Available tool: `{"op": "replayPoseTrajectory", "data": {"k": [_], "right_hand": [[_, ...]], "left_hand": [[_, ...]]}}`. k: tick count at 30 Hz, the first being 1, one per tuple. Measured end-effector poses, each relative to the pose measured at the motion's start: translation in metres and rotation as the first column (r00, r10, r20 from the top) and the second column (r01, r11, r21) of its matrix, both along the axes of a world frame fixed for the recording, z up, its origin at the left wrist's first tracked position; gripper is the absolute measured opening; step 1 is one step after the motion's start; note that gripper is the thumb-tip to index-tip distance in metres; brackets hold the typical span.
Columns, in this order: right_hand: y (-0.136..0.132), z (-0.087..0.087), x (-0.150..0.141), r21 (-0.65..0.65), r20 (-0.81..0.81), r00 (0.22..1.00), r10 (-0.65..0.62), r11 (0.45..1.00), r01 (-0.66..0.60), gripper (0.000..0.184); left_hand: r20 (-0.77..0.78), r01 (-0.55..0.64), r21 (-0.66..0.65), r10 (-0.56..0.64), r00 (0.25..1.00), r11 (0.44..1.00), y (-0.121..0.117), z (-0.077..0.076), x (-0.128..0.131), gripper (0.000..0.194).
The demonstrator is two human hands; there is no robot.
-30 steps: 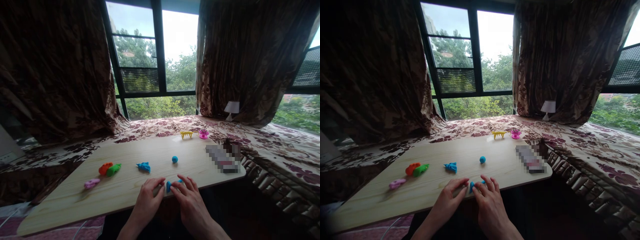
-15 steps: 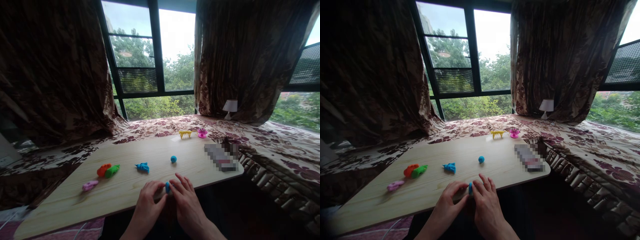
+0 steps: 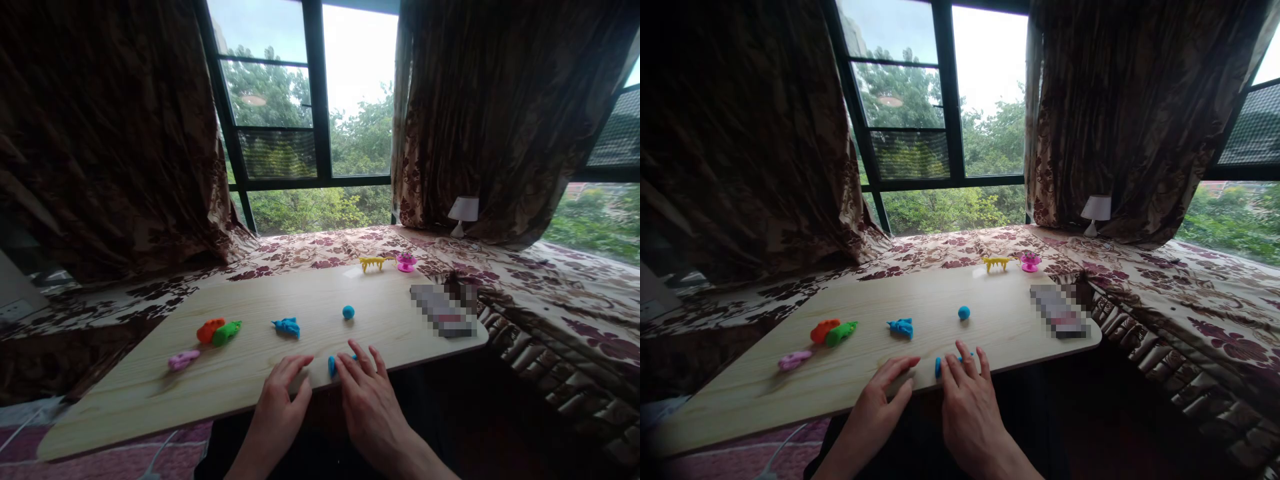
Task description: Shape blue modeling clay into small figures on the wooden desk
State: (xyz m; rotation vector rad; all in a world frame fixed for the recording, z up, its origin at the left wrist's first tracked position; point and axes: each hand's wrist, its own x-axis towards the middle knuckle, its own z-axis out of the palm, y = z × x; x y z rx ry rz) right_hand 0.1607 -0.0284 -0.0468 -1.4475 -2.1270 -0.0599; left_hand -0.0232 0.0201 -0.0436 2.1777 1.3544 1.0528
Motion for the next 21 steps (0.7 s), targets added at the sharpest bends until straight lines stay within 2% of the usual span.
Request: {"op": "replayPoseTrajectory", "data": {"k": [2,4,9,11,17,21], "right_hand": [[0.013,0.009,-0.008,0.006,-0.048,0.997,-0.06,0.998,0.06,0.038],[0.019,0.013,-0.012,0.012,-0.07,0.994,-0.082,0.996,0.084,0.04],[-0.005,0.005,0.0,-0.009,0.001,1.0,0.013,1.0,-0.013,0.049],[-0.012,0.004,0.003,-0.024,0.019,1.0,0.014,1.0,-0.014,0.049],[0.015,0.015,-0.006,-0.005,-0.021,0.997,-0.072,0.997,0.072,0.047],[0.009,0.011,-0.002,0.004,-0.01,1.0,-0.023,1.0,0.023,0.046]], "left_hand": [[-0.008,0.008,0.005,-0.008,1.0,1.0,0.001,0.0,0.0,0.029],[-0.009,0.006,0.003,-0.006,1.0,1.0,0.002,0.002,-0.003,0.029],[0.022,-0.034,0.008,0.034,0.999,0.999,0.001,0.005,-0.006,0.028],[0.036,-0.033,0.009,0.032,0.999,0.999,0.0,0.005,-0.001,0.027],[0.031,0.02,0.011,-0.02,0.999,1.0,0.003,0.009,0.011,0.03],[0.009,0.039,0.004,-0.039,0.999,0.999,0.004,0.014,0.012,0.038]]}}
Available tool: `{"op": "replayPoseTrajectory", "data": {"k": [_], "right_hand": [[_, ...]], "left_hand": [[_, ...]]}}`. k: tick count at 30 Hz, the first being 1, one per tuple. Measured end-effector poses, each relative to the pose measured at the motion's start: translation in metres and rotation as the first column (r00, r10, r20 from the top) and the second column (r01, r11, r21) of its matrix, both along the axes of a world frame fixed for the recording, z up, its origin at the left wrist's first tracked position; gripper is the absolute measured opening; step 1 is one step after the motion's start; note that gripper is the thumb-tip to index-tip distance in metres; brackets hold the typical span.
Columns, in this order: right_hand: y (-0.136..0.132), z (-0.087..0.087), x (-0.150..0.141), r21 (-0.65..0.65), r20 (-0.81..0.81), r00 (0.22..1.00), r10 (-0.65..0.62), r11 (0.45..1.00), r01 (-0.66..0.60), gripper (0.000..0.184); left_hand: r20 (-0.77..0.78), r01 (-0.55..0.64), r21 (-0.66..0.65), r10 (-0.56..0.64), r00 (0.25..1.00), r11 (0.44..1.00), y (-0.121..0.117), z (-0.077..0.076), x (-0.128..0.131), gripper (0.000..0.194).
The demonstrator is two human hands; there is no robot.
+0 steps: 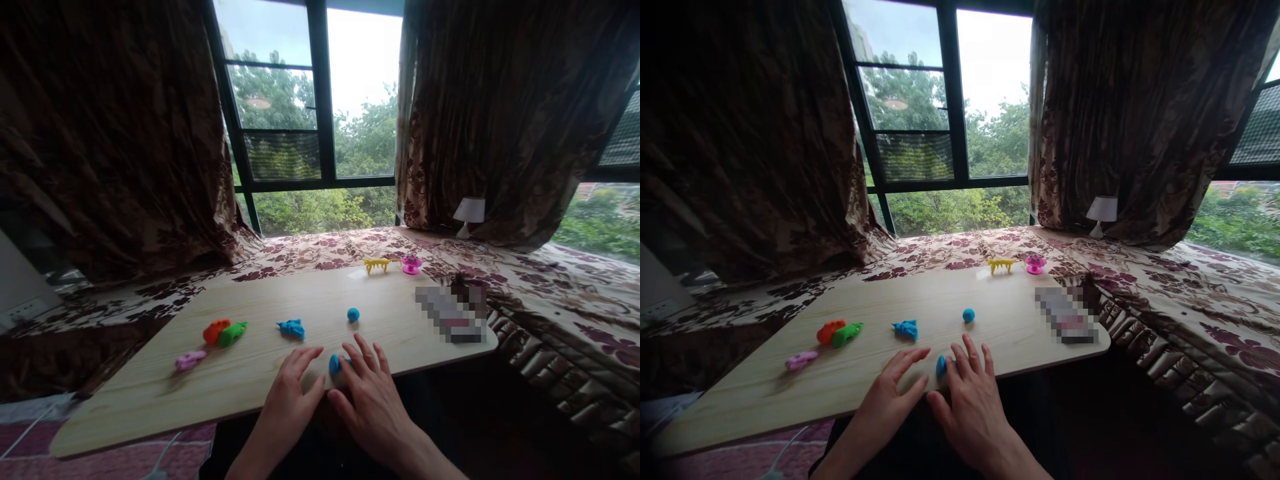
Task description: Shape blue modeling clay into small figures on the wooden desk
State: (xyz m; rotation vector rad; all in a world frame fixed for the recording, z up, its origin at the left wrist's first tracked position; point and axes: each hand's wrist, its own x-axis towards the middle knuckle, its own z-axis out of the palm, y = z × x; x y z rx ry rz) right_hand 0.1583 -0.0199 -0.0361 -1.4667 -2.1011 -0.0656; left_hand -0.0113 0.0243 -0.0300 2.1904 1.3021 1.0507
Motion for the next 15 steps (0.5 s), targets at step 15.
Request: {"op": "replayPoseTrajectory", "data": {"k": [15], "right_hand": [[0.016,0.007,0.034,-0.018,-0.09,0.996,-0.012,1.0,0.01,0.035]], "left_hand": [[-0.099,0.15,-0.03,-0.153,0.983,0.988,0.003,0.017,0.02,0.031]]}}
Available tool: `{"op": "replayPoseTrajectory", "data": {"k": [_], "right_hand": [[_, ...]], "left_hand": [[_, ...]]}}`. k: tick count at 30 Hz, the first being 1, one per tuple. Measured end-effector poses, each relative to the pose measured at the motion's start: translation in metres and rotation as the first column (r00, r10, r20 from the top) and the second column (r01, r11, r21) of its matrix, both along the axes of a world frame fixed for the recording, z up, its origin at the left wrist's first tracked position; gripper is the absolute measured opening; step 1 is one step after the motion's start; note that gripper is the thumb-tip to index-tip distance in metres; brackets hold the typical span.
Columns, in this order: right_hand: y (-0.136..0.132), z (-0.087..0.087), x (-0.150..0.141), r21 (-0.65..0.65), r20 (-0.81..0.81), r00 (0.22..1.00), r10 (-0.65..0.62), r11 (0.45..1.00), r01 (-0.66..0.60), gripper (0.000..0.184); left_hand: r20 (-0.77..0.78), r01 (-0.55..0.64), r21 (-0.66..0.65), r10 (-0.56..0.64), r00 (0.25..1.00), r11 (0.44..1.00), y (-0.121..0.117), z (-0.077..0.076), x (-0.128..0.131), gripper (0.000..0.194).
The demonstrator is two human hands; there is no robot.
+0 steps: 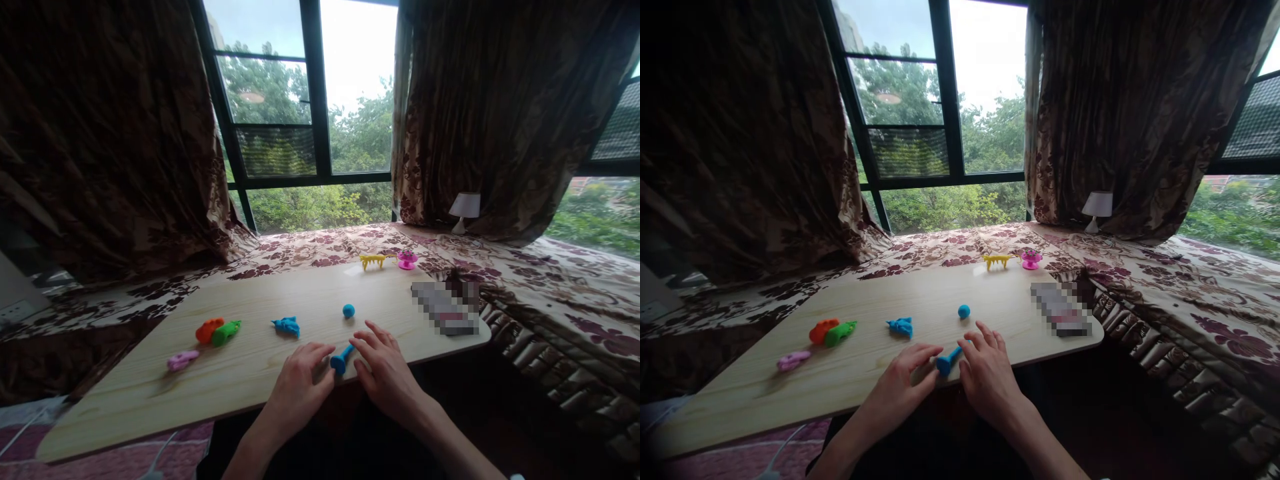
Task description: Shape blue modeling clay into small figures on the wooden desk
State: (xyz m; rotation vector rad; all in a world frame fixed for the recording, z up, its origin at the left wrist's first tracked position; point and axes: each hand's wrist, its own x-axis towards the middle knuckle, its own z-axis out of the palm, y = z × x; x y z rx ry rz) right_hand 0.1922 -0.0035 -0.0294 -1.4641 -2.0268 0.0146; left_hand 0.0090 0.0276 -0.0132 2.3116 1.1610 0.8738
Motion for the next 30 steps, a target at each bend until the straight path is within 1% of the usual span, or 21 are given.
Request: {"op": "replayPoseTrajectory", "data": {"k": [4,6,9,11,14,17,22,25,28,30], "right_hand": [[0.012,-0.007,0.004,0.007,-0.017,1.0,0.01,1.0,-0.01,0.036],[0.016,-0.005,0.002,0.024,-0.035,0.999,-0.01,1.0,0.011,0.03],[0.017,0.001,0.003,0.046,-0.06,0.998,-0.018,0.999,0.021,0.015],[0.016,0.004,0.005,0.063,-0.081,0.997,0.004,0.998,0.001,0.012],[0.015,0.004,0.006,0.068,-0.113,0.993,0.041,0.997,-0.034,0.01],[0.014,0.001,0.004,0.053,-0.126,0.991,0.05,0.998,-0.044,0.009],[0.012,-0.001,0.004,0.05,-0.131,0.99,0.055,0.998,-0.049,0.013],[0.011,0.0,0.006,0.034,-0.119,0.991,0.065,0.998,-0.061,0.014],[0.01,0.001,0.007,0.012,-0.106,0.992,0.067,0.998,-0.066,0.013],[0.009,0.002,0.005,0.015,-0.096,0.994,0.058,0.998,-0.057,0.016]], "left_hand": [[-0.05,-0.045,0.039,0.047,0.998,0.998,-0.004,-0.001,0.007,0.035],[-0.058,-0.087,0.068,0.091,0.994,0.994,-0.005,-0.002,0.01,0.034],[-0.014,-0.105,0.071,0.107,0.994,0.992,-0.004,-0.004,0.012,0.028],[0.042,-0.084,0.051,0.082,0.996,0.995,-0.004,-0.003,0.01,0.029],[0.078,-0.061,0.038,0.058,0.995,0.997,-0.005,-0.002,0.007,0.033],[0.036,-0.072,0.04,0.07,0.997,0.997,-0.006,-0.003,0.005,0.033],[0.051,-0.105,0.058,0.102,0.993,0.993,-0.003,-0.012,0.005,0.029],[0.041,-0.098,0.065,0.095,0.995,0.993,0.0,-0.015,0.004,0.028],[-0.001,-0.082,0.08,0.083,0.997,0.993,0.001,-0.014,0.003,0.028],[-0.024,-0.075,0.088,0.077,0.997,0.993,0.0,-0.012,0.003,0.027]]}}
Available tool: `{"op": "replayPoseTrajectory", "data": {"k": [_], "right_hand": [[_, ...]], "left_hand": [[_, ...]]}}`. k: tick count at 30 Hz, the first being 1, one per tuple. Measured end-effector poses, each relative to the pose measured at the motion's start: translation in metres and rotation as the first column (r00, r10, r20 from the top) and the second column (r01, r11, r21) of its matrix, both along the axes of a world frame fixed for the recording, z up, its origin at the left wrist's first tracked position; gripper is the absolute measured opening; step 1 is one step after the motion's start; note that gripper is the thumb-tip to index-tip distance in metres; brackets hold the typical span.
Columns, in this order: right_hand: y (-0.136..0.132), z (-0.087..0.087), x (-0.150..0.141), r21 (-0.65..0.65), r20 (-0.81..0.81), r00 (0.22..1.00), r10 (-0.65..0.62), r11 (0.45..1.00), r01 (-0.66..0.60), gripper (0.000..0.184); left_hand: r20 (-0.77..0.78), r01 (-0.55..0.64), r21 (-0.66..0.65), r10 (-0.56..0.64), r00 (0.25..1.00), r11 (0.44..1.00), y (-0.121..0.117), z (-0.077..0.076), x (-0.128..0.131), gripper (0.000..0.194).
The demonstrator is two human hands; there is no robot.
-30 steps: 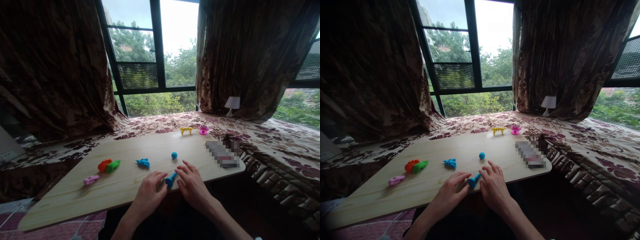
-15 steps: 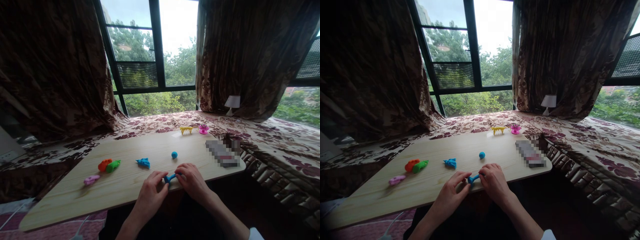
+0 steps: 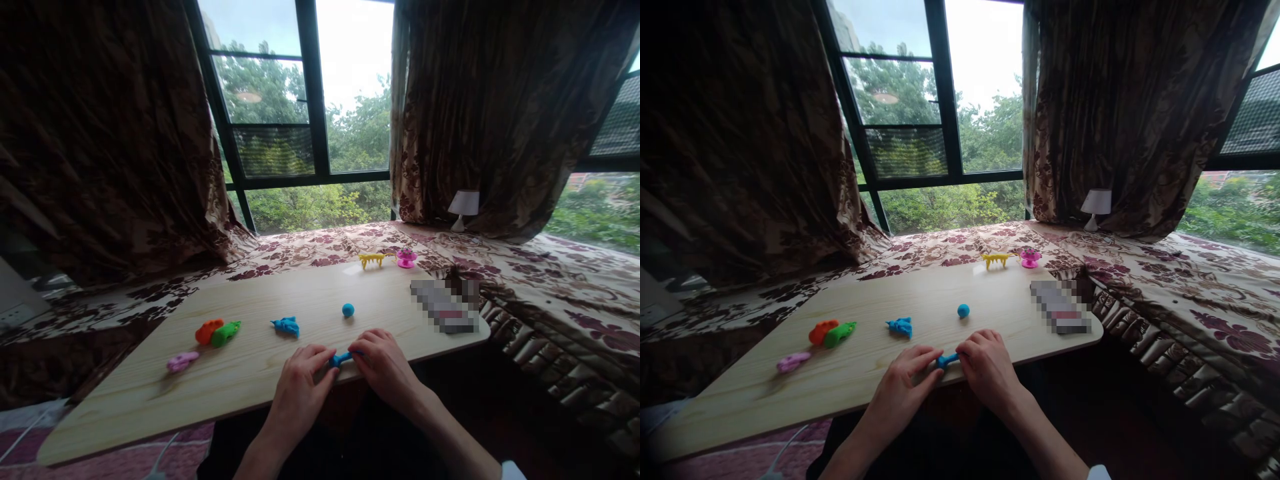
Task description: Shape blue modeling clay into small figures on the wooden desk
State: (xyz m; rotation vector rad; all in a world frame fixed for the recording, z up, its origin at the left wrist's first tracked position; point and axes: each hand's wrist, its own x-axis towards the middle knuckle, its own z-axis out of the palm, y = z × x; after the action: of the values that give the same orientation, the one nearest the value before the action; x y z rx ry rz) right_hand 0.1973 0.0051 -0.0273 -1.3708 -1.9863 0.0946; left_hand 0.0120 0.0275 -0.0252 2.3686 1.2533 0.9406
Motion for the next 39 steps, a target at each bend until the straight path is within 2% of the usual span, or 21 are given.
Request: {"op": "replayPoseTrajectory", "data": {"k": [5,7,10,12,15,18,21,24,27,32,39], "right_hand": [[-0.01,-0.001,-0.013,0.048,0.009,1.0,0.019,0.999,-0.019,0.048],[-0.016,-0.004,-0.018,0.046,0.013,0.999,0.038,0.998,-0.039,0.052],[-0.024,-0.011,-0.025,0.034,0.029,0.999,0.03,0.999,-0.031,0.05],[-0.026,-0.012,-0.027,0.035,0.053,0.998,0.019,0.999,-0.021,0.047],[-0.02,-0.009,-0.032,0.035,0.092,0.996,0.023,0.999,-0.026,0.043],[-0.012,-0.003,-0.036,0.018,0.127,0.989,0.074,0.997,-0.076,0.041],[-0.018,0.0,-0.037,0.056,0.15,0.984,0.096,0.993,-0.106,0.038],[-0.027,-0.001,-0.037,0.127,0.107,0.993,0.05,0.99,-0.063,0.028],[-0.021,0.002,-0.041,0.138,0.065,0.998,0.006,0.99,-0.015,0.016],[-0.002,0.003,-0.046,0.092,0.102,0.995,-0.021,0.996,0.011,0.025],[-0.019,-0.017,-0.036,0.18,0.176,0.984,0.027,0.982,-0.059,0.035]], "left_hand": [[0.025,0.009,-0.011,-0.009,1.0,1.0,-0.002,-0.001,0.003,0.028],[0.059,-0.012,-0.02,0.013,0.998,1.0,-0.001,-0.004,0.003,0.031],[0.082,-0.048,-0.018,0.05,0.995,0.999,-0.001,-0.009,0.003,0.032],[0.061,-0.033,-0.012,0.034,0.998,0.999,-0.001,-0.01,0.002,0.03],[0.046,-0.014,-0.005,0.015,0.999,1.0,0.0,-0.012,-0.001,0.033],[0.078,-0.053,-0.025,0.055,0.995,0.998,0.005,-0.013,-0.01,0.039],[0.119,-0.109,-0.059,0.116,0.986,0.992,0.008,-0.014,-0.027,0.04],[0.169,-0.172,-0.082,0.184,0.968,0.982,0.008,-0.013,-0.042,0.039],[0.205,-0.181,-0.091,0.196,0.959,0.979,0.003,-0.01,-0.047,0.038],[0.214,-0.158,-0.087,0.173,0.961,0.984,-0.003,-0.007,-0.048,0.037],[0.218,-0.169,-0.087,0.184,0.958,0.982,-0.004,-0.006,-0.043,0.03]]}}
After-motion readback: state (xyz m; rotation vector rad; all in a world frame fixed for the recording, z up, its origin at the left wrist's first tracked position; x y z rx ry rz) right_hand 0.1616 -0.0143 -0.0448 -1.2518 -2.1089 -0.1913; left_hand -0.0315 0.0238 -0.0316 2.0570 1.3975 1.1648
